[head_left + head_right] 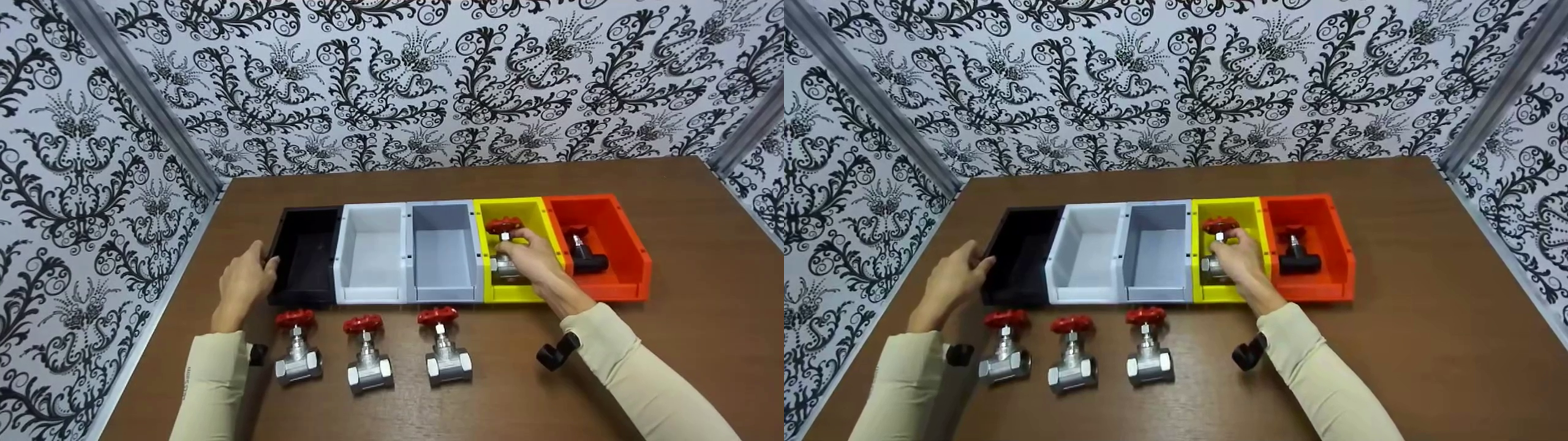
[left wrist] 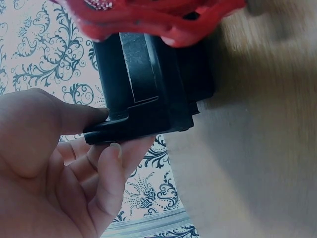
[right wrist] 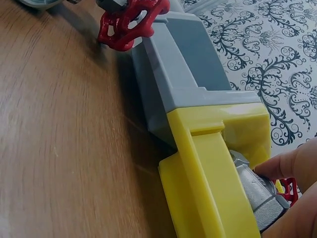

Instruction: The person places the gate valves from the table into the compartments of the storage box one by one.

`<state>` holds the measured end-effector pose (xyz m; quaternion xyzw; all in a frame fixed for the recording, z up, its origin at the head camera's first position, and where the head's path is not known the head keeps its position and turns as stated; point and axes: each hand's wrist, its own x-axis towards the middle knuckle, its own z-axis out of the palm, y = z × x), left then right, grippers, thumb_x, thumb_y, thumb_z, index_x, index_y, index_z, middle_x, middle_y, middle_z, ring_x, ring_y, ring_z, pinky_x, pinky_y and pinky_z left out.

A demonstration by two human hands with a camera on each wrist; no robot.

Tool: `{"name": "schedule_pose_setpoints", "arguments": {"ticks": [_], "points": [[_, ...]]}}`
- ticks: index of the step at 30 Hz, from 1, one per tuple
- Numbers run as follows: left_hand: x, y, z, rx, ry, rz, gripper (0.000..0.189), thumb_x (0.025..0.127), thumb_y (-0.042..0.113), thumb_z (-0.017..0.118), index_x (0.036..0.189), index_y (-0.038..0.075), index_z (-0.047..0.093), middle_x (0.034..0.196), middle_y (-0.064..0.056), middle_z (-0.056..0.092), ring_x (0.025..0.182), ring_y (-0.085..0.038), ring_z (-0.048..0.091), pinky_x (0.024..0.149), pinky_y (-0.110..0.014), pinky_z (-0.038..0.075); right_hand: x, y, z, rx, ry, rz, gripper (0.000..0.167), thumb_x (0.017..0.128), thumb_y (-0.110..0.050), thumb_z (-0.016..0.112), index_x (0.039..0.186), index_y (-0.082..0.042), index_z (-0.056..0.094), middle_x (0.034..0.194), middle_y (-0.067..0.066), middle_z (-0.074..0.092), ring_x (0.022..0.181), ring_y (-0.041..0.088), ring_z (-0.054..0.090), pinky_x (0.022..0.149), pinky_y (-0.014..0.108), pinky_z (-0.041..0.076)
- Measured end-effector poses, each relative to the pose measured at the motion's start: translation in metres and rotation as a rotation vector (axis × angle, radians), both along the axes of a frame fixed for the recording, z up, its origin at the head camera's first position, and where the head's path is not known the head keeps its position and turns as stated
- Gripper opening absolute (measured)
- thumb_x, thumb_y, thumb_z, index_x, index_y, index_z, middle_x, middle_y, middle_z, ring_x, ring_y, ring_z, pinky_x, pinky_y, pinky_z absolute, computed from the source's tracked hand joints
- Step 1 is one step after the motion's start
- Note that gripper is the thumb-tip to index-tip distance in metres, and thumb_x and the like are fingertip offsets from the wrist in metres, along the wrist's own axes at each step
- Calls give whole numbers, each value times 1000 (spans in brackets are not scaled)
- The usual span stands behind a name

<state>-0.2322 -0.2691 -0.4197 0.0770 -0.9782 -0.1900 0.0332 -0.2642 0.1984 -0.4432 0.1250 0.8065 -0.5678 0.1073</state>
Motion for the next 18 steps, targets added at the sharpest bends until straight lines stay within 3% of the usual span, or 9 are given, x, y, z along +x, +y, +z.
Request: {"name": "schedule_pose_setpoints", "arguments": {"ticks": [11,18], "points": [[0,0,1,9,-1,-5,25,99,29,53,103,4,50,104,-30,64,97,-55,60,74,-63,44,0,-1,-2,2,9,-13,56,94,-22,61,143,-3,42,122,18,55,89,19,57,74,27,49],[0,1,2,14,-7,-2,26,100,29,53,105,4,50,107,-31,64,99,-56,59,75,-63,44,-1,-1,-3,30,21,-9,55,94,-22,61,142,-2,43,129,19,54,98,23,53,79,29,45]]}}
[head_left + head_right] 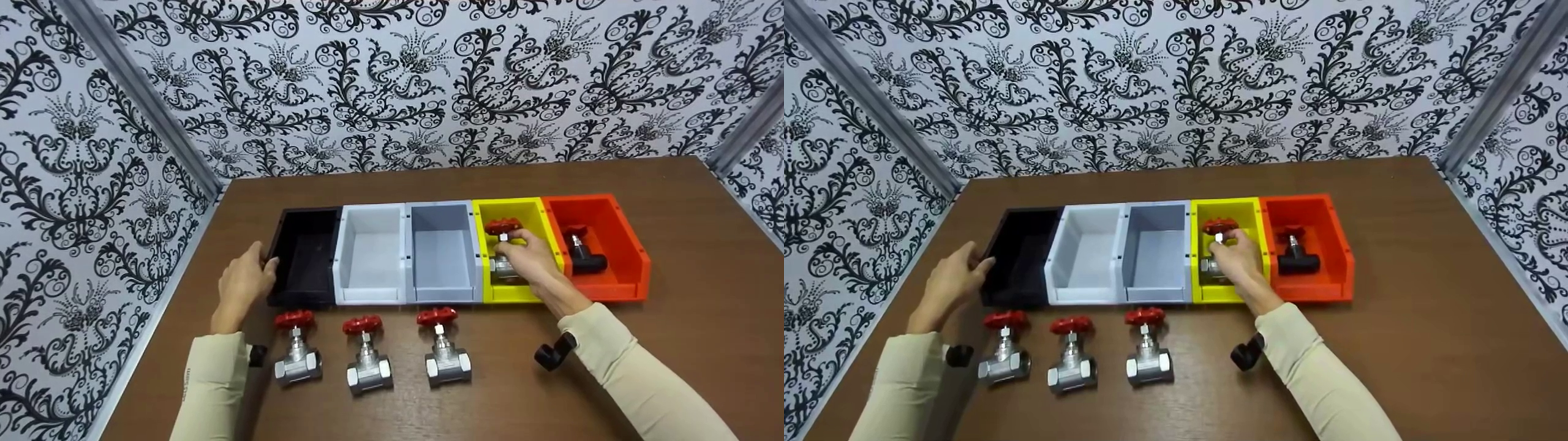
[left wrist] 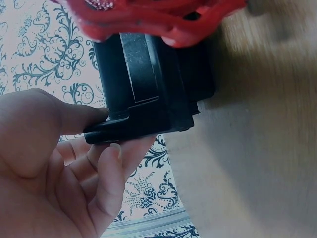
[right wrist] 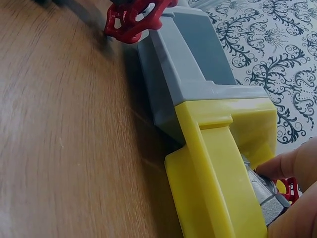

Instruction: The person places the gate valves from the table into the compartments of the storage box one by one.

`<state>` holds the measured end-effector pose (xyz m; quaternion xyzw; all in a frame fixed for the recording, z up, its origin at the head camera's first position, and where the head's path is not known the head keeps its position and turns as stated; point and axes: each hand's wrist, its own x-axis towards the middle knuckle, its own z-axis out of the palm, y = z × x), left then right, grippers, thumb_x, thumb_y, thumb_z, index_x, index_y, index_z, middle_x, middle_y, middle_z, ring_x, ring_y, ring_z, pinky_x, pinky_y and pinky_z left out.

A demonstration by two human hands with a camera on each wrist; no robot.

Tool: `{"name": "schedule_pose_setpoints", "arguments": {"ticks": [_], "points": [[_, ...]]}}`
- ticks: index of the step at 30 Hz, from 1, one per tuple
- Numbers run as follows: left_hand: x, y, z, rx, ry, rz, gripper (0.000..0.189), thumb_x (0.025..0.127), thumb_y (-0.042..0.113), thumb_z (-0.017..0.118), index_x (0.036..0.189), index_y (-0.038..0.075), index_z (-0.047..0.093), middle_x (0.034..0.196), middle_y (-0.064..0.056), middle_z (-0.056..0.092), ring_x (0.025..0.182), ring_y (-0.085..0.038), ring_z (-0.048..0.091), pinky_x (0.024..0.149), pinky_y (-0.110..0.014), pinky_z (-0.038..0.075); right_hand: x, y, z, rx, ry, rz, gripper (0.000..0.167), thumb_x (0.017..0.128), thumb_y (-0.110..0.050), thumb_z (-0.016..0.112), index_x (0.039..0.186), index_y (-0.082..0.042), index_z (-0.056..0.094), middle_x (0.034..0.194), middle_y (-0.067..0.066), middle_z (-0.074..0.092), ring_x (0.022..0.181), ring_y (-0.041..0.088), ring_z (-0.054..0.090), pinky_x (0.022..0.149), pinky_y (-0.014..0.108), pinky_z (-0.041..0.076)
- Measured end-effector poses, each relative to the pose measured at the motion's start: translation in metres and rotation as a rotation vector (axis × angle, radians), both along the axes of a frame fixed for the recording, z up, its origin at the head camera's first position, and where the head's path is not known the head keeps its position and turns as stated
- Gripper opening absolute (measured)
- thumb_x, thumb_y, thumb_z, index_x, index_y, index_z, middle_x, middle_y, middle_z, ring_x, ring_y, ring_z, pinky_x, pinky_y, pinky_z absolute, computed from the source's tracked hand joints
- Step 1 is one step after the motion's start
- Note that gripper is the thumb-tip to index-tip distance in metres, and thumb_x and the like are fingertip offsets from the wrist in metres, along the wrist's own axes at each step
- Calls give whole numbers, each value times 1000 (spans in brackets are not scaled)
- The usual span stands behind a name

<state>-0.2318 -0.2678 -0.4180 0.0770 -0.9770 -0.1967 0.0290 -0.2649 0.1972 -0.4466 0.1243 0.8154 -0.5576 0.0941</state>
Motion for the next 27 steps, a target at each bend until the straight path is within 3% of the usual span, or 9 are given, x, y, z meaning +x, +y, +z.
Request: {"name": "schedule_pose_setpoints", "arguments": {"ticks": [15,27], "points": [[0,1,-1,-5,13,-4,25,99,28,53,107,4,51,102,-30,65,95,-53,61,74,-62,44,-2,0,-1,47,1,5,59,94,-24,60,145,-3,40,138,21,50,112,29,48,91,35,40],[1,1,-1,6,18,-8,24,100,27,53,106,4,51,99,-27,65,90,-49,61,72,-60,44,-4,-1,-2,43,-6,1,58,94,-23,59,146,-2,41,138,22,49,109,27,49,87,33,43]]}}
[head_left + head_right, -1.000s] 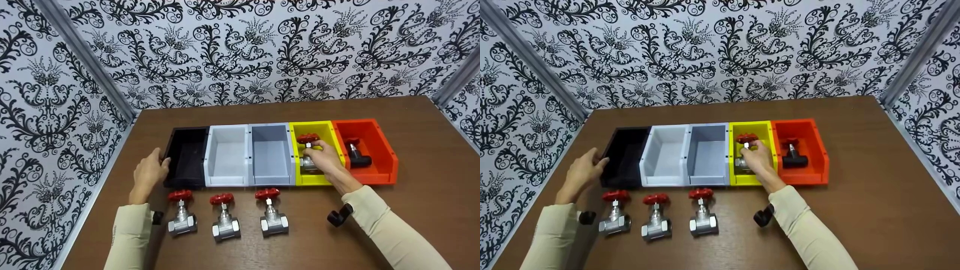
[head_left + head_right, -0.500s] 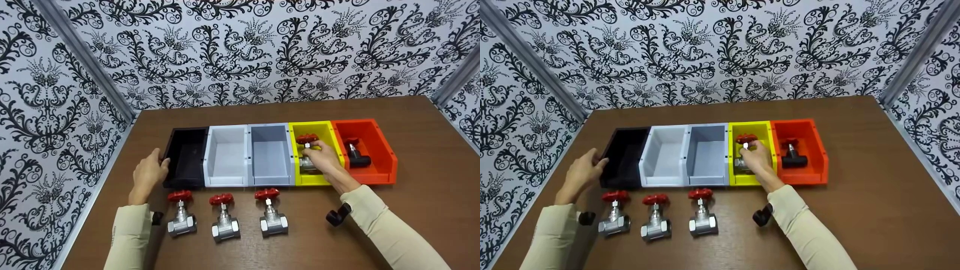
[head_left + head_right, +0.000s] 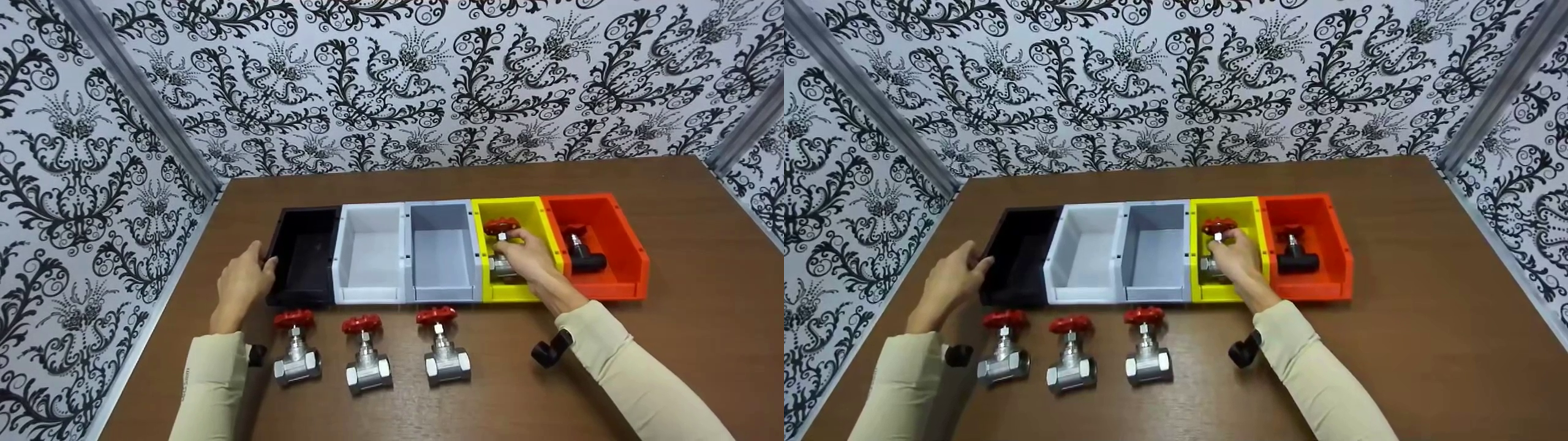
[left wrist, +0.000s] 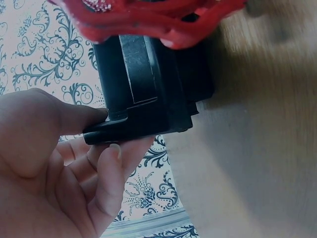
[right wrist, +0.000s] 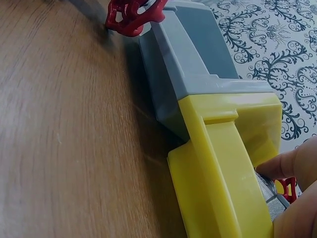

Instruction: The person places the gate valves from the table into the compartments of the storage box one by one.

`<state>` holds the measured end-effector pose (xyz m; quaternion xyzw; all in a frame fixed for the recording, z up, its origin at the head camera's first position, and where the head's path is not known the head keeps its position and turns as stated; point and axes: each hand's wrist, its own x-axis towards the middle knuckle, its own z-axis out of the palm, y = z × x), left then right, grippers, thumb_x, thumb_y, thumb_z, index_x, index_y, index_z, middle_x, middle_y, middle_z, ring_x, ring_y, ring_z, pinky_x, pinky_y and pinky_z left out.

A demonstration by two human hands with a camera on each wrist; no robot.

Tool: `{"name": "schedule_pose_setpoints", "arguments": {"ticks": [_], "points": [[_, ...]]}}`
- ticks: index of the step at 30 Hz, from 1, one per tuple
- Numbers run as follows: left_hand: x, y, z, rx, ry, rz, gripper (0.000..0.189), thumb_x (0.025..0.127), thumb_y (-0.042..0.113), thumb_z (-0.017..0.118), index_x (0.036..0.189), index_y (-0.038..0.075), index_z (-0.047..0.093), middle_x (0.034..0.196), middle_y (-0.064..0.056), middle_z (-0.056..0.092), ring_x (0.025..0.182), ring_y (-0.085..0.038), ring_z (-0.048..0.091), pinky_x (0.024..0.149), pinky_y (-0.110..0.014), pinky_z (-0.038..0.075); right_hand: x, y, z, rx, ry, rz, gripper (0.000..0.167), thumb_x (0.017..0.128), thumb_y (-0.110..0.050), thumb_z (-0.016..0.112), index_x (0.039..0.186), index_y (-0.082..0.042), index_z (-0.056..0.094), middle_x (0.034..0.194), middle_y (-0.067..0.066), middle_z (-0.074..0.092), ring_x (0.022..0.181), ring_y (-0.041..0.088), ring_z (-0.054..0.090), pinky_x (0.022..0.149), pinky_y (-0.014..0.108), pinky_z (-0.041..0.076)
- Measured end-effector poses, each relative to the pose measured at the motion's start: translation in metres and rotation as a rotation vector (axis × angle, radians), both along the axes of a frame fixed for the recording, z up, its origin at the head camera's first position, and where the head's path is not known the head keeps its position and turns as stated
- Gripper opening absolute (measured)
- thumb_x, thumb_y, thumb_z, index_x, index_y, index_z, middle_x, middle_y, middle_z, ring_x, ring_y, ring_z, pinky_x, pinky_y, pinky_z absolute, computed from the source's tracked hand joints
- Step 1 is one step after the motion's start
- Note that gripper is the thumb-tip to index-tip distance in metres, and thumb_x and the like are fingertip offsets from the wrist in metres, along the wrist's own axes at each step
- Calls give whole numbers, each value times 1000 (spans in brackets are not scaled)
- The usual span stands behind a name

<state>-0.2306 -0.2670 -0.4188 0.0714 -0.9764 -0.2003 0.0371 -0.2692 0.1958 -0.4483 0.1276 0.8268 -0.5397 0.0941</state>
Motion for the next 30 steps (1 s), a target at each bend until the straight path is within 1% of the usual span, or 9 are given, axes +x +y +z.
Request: {"name": "schedule_pose_setpoints", "arguments": {"ticks": [4,12,22,30], "points": [[-1,-1,0,-4,-6,0,25,100,28,53,106,4,50,98,-27,64,89,-48,61,72,-59,44,0,0,0,-10,11,0,58,94,-22,59,145,0,41,138,22,49,109,27,49,86,32,43],[-3,-2,0,-17,-21,11,27,99,30,52,105,4,50,103,-31,64,97,-55,60,74,-63,44,1,-1,-1,-41,0,-17,56,94,-21,59,143,-2,43,134,21,49,105,25,50,82,30,43],[-3,-2,-1,-4,-25,10,25,100,30,52,102,5,50,99,-27,64,93,-52,61,72,-61,44,0,-1,-2,-37,-5,-10,57,95,-21,59,145,-1,41,135,21,49,101,24,52,78,27,46],[-2,-1,-1,4,-19,7,25,100,29,53,101,5,50,97,-26,64,92,-53,61,72,-61,43,0,0,-2,-38,-6,-2,58,96,-21,58,146,0,39,136,22,48,103,24,51,80,28,45]]}}
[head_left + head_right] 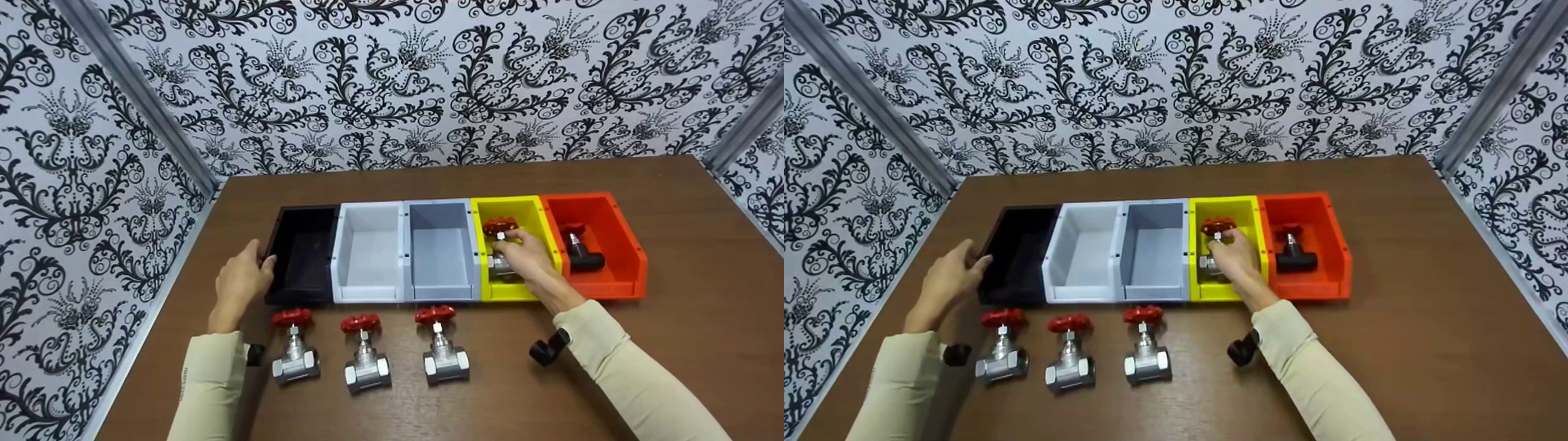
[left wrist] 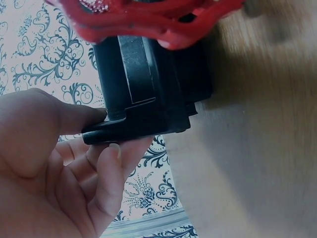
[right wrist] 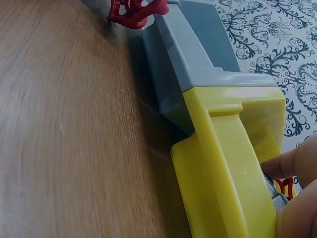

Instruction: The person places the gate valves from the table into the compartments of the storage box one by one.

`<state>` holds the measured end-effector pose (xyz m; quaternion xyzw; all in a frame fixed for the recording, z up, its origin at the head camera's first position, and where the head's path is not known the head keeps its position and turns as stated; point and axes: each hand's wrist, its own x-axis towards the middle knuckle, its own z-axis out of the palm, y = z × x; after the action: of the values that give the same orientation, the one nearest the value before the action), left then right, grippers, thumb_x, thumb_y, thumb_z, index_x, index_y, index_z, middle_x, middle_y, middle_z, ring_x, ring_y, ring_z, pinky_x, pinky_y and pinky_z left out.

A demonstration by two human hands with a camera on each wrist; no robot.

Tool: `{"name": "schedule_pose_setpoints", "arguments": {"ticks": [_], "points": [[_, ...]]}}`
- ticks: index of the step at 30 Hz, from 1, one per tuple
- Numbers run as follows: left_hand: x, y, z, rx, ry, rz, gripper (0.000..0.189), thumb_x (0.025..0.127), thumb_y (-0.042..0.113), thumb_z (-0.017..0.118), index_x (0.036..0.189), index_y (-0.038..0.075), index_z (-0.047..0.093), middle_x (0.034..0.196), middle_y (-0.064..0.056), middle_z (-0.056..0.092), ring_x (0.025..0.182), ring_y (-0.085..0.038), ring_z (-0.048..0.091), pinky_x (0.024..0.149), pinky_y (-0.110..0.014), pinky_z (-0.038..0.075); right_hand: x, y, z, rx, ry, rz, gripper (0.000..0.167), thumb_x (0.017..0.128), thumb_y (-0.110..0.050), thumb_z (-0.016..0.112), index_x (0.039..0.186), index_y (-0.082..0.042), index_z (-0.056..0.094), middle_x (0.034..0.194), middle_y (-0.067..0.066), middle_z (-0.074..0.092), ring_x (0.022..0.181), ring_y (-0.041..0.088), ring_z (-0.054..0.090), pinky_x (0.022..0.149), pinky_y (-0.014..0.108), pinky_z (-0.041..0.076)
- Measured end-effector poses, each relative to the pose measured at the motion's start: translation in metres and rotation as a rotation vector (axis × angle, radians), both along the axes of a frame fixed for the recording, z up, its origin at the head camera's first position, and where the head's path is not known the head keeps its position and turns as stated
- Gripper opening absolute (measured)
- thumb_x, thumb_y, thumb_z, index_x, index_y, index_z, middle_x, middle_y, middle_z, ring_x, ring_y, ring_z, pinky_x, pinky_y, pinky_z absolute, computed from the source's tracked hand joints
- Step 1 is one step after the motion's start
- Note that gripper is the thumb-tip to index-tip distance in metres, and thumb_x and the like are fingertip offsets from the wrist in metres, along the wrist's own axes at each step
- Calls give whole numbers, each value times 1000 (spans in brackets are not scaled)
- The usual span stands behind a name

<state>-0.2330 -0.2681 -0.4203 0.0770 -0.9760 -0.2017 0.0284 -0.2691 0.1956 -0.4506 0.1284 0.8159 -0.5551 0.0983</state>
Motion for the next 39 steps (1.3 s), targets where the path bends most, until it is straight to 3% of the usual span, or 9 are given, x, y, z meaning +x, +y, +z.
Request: {"name": "schedule_pose_setpoints", "arguments": {"ticks": [11,30,39], "points": [[2,0,0,0,36,-11,25,99,28,53,101,3,50,97,-29,65,93,-55,61,71,-63,44,-1,0,-2,14,14,7,57,98,-21,57,146,2,39,138,22,48,110,27,49,86,31,44],[2,2,1,0,18,8,26,99,29,53,105,4,50,107,-34,63,99,-57,59,75,-65,44,-1,-1,-2,5,2,13,57,99,-21,56,147,2,37,137,23,49,106,26,52,83,30,47],[2,1,0,2,31,7,24,99,29,53,99,5,49,99,-29,65,92,-53,61,71,-62,44,-1,-2,-2,1,12,8,57,98,-21,57,146,3,38,135,23,51,105,25,51,82,29,45]]}}
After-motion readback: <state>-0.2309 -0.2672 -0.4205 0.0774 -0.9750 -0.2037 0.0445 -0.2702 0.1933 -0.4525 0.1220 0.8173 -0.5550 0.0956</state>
